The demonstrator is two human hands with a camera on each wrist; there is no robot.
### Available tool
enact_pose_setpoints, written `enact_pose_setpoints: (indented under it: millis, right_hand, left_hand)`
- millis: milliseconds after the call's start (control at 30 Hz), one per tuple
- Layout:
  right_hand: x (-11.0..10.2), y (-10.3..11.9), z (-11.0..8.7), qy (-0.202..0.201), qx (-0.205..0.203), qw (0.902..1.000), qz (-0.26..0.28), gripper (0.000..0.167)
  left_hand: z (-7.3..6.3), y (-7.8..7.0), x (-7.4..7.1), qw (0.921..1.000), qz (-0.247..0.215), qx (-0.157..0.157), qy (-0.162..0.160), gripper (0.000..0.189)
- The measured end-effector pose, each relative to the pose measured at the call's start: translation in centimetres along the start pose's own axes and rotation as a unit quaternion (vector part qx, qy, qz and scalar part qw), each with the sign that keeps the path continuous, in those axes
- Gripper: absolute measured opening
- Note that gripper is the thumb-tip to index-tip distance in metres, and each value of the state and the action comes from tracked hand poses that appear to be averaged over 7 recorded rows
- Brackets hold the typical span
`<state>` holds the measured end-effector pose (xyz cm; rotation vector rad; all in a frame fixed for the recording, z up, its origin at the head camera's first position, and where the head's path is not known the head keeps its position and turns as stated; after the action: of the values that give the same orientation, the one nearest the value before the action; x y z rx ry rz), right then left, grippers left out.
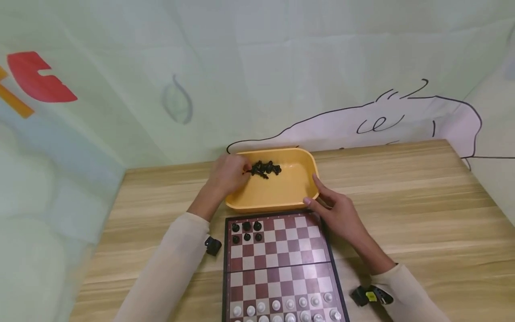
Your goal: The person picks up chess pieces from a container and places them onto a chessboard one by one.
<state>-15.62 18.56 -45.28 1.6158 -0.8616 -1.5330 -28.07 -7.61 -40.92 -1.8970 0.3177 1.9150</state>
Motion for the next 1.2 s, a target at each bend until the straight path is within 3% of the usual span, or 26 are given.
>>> enact_pose_setpoints:
  millis: [533,833,1200]
  right_hand:
    - [0.11,0.12,0.01,0.003,-0.002,1.0,-0.002,0.077]
    - [0.14,0.24,0.06,0.003,-0.005,1.0,0.003,0.076]
    - [-0.02,0.04,-0.02,-0.001,-0.002,1.0,-0.004,0.076]
  left_hand:
    - [0.01,-0.12,0.2,0.9986,0.046,-0.027,-0.006,0.027]
    - [0.04,-0.18,0.21,0.9979,0.049,-0.036,-0.02,0.019]
    - [0.15,-0.25,0.23,0.9984,0.033,-0.044,-0.013,0.016]
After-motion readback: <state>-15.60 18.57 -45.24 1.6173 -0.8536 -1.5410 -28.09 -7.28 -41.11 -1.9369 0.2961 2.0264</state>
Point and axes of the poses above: each hand's wrist, its own z-axis towards the middle knuckle, its own x-axis out of the palm, y = z × x, the point moved 5 cm from there along z, towards the middle knuckle, and after that the axes turned 1 degree about z, right-handed, at the moved point
